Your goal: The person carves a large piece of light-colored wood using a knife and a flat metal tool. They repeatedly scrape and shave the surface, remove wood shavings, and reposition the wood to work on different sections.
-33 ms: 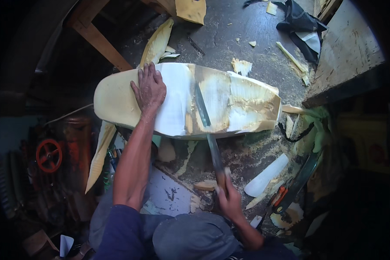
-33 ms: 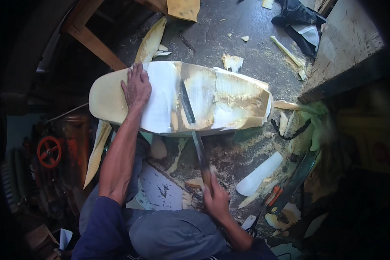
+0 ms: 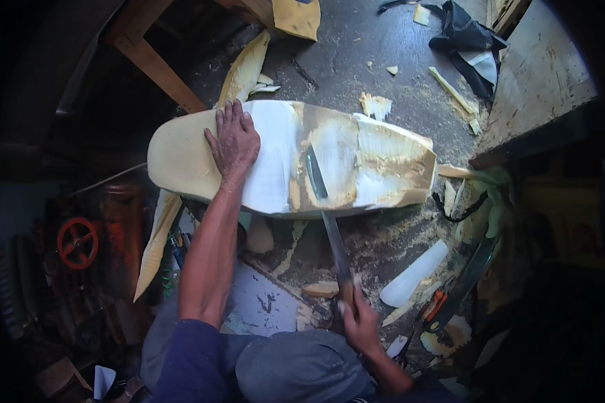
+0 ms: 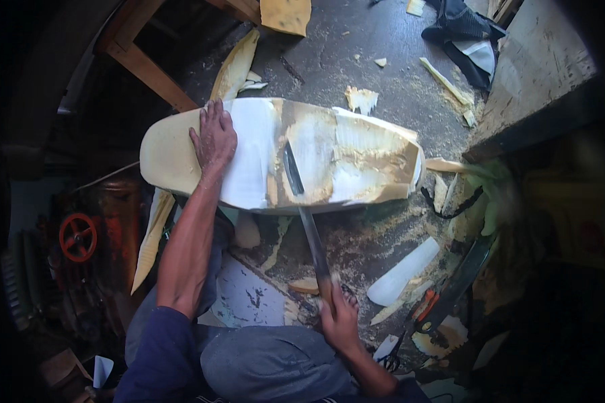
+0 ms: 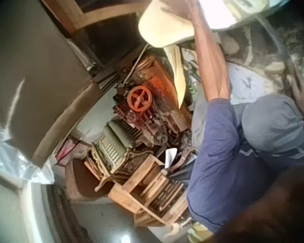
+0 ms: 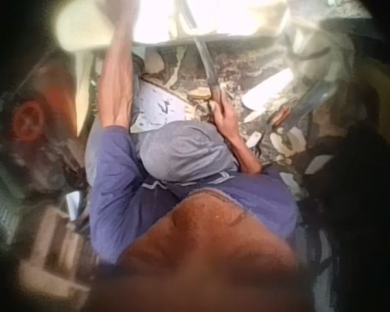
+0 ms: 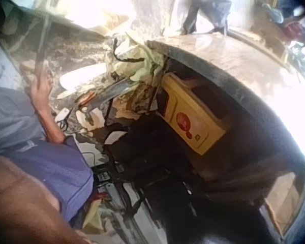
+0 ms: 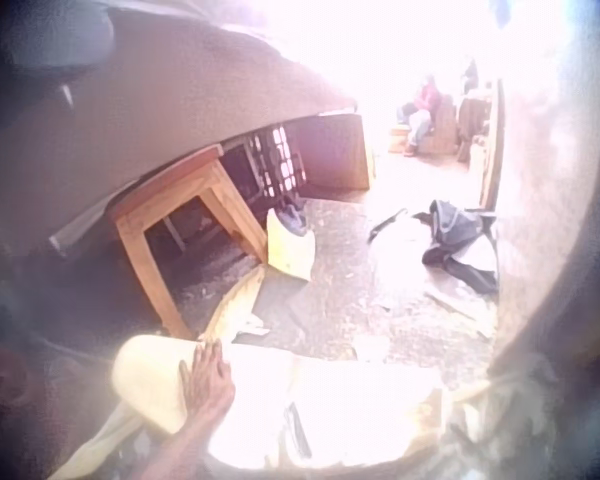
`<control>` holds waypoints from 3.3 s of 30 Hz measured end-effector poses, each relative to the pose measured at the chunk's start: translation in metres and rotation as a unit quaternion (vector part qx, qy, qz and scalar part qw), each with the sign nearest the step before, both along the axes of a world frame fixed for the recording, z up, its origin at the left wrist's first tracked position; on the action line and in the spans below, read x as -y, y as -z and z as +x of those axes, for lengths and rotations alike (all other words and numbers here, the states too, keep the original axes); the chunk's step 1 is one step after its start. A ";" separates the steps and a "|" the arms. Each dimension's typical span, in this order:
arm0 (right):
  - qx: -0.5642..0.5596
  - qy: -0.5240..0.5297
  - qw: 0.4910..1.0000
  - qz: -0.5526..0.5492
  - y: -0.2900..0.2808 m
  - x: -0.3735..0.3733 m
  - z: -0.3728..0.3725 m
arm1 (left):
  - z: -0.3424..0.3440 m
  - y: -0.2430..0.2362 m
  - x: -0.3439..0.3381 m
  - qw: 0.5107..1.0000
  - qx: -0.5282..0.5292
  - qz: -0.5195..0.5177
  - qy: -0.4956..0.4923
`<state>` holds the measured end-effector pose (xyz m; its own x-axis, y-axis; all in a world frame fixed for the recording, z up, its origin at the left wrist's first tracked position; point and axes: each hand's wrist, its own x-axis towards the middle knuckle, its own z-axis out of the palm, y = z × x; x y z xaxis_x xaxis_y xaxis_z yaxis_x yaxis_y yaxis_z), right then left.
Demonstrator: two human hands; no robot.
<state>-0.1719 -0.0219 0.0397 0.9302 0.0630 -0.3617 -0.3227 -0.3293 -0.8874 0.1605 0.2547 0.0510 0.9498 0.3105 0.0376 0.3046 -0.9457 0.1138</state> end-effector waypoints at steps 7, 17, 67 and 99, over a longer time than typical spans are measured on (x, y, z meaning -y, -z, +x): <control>-0.010 0.005 0.997 0.073 0.010 -0.018 0.021 | 0.010 0.002 -0.004 1.000 0.013 -0.012 0.006; -0.045 -0.001 0.998 0.052 0.015 -0.032 0.034 | 0.011 0.003 -0.004 0.999 0.021 -0.025 -0.006; 0.123 0.389 0.913 -0.005 -0.018 0.178 0.001 | -0.183 0.031 0.247 0.835 -0.020 -0.254 0.487; 0.030 0.208 0.941 0.265 0.013 0.024 0.113 | -0.069 -0.003 0.031 0.961 -0.088 0.120 0.235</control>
